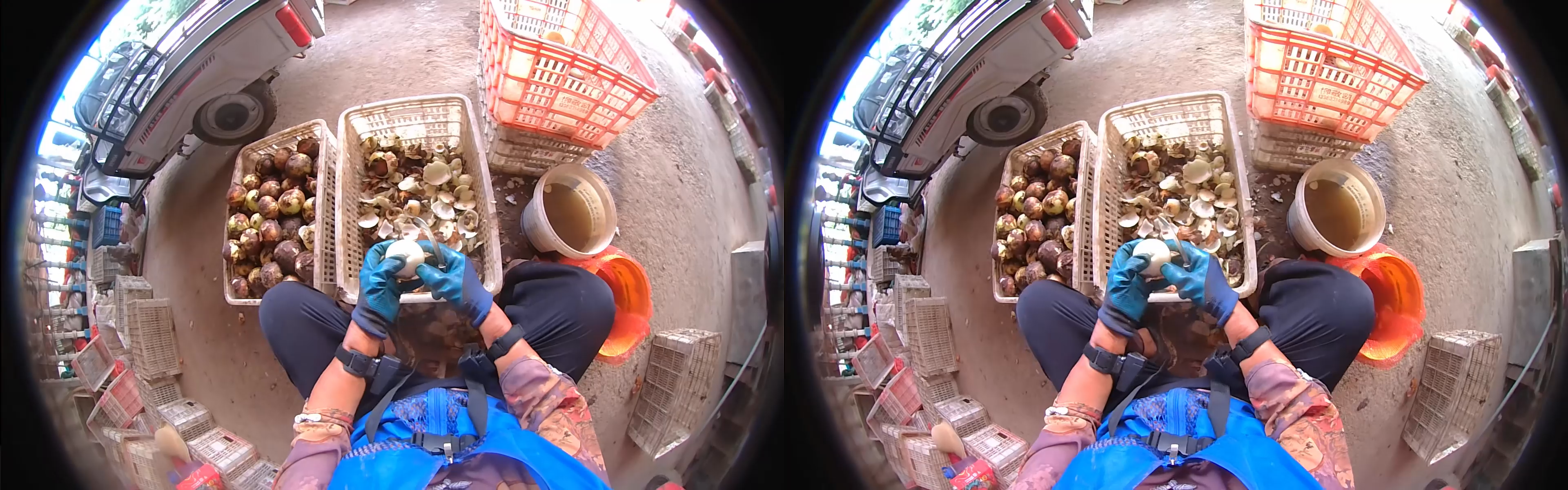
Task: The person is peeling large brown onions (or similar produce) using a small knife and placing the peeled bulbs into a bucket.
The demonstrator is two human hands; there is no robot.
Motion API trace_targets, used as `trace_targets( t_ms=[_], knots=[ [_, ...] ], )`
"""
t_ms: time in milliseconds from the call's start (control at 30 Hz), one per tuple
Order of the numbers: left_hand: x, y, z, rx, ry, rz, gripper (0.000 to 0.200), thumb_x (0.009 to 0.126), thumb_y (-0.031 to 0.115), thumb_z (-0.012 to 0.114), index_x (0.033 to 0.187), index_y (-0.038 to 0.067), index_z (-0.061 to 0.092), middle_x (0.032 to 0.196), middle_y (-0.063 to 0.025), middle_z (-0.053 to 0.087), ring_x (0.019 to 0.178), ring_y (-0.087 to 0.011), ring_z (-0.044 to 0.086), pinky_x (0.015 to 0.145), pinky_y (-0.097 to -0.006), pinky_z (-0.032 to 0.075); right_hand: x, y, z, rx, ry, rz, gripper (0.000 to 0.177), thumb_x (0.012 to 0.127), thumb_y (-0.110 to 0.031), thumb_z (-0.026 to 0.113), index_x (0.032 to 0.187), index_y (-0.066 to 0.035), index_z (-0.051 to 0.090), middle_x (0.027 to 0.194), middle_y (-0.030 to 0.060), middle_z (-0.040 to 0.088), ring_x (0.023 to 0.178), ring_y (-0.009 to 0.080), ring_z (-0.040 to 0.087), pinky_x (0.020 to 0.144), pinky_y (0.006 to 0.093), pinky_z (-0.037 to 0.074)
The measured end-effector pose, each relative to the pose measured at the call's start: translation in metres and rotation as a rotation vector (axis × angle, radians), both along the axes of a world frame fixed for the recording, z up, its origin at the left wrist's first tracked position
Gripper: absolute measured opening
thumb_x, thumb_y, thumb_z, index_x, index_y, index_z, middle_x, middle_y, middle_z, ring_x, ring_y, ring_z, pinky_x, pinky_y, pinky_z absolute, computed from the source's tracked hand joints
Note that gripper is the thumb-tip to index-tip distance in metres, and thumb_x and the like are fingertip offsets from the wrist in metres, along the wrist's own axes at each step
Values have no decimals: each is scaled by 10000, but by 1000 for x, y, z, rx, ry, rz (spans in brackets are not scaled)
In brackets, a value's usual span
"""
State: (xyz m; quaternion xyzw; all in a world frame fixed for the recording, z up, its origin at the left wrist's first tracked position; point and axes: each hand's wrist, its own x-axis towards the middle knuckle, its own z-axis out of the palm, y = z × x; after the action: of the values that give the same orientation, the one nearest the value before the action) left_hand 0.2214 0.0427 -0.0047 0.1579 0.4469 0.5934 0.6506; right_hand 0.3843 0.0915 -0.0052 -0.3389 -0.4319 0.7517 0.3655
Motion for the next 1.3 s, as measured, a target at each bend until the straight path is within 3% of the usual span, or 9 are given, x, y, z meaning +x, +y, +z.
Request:
trace_targets(
  t_ms=[100, 200, 333, 367, 467, 500, 733, 1033, 1300],
  knots=[
    [-7, 1, 19, -40, 140, -131, 584, 815, 213, 662, 1310, 16, 422, 1141, -136, 575, 931, -248, 644, 684, -367, 608, 8, 3, 8, -121, -19, -2, 326, 889, -143, 622, 1191, -20, 631, 739, -35, 586, 541, 22, 473, 487, 187, 376],
    [-8, 0, 38, -34, 230, -265, 599, 818, 205, 662, 1328, 15, 412, 1156, -132, 573, 933, -241, 642, 660, -344, 607, 8, 4, 3, -107, -36, -10, 298, 899, -160, 623, 1160, -19, 644, 756, -32, 596, 552, 28, 488, 494, 188, 390],
    [-3, -3, 30, -9, 48, -259, 409, 865, 187, 639, 1242, 61, 541, 1028, -74, 630, 875, -186, 653, 628, -313, 598, 1, 1, 8, 4, 41, -117, 237, 915, -158, 627, 1098, -12, 658, 789, -11, 625, 600, 54, 543, 530, 228, 451],
    [-1, -6, 24, -37, -2, -196, 285, 907, 243, 629, 1150, 97, 603, 981, -68, 654, 818, -186, 661, 562, -294, 575, 9, 0, 12, -144, 21, -22, 235, 903, -137, 627, 1100, -12, 658, 816, 33, 661, 647, 98, 594, 580, 285, 500],
    [3, -6, 8, -195, -267, 100, 335, 940, 351, 591, 1136, 80, 603, 915, -108, 679, 713, -221, 655, 493, -276, 524, 4, -7, -2, 318, -273, -174, 248, 877, -105, 623, 1113, -32, 648, 838, 105, 686, 642, 186, 639, 601, 328, 516],
    [2, -3, 15, -248, -231, 77, 372, 948, 452, 559, 1097, 117, 622, 814, -87, 685, 619, -219, 642, 431, -259, 476, 8, -8, 7, 595, -543, -190, 264, 850, -91, 598, 1109, -64, 642, 866, 165, 676, 655, 279, 664, 598, 367, 520],
    [13, -4, 24, -301, -246, 236, 383, 929, 472, 596, 1131, 149, 630, 935, -51, 692, 758, -183, 667, 495, -268, 507, 7, -23, 24, 1033, -974, 28, 296, 845, -180, 582, 1131, -101, 572, 833, 135, 658, 686, 313, 670, 544, 446, 487],
    [-2, -11, 2, -216, -289, 145, 290, 938, 399, 607, 1118, 174, 642, 1001, -25, 696, 924, -183, 670, 666, -319, 591, 5, -16, 9, 1050, -1142, 107, 388, 841, -177, 567, 1219, -91, 573, 856, 125, 656, 702, 301, 663, 548, 425, 479],
    [4, -4, 4, -292, -204, 234, 305, 912, 399, 650, 1115, 172, 632, 961, -37, 696, 823, -206, 677, 548, -298, 541, 3, -13, 7, 991, -1264, 156, 251, 859, -202, 560, 1085, -100, 600, 888, 122, 665, 730, 283, 692, 561, 431, 519]
  ],
)
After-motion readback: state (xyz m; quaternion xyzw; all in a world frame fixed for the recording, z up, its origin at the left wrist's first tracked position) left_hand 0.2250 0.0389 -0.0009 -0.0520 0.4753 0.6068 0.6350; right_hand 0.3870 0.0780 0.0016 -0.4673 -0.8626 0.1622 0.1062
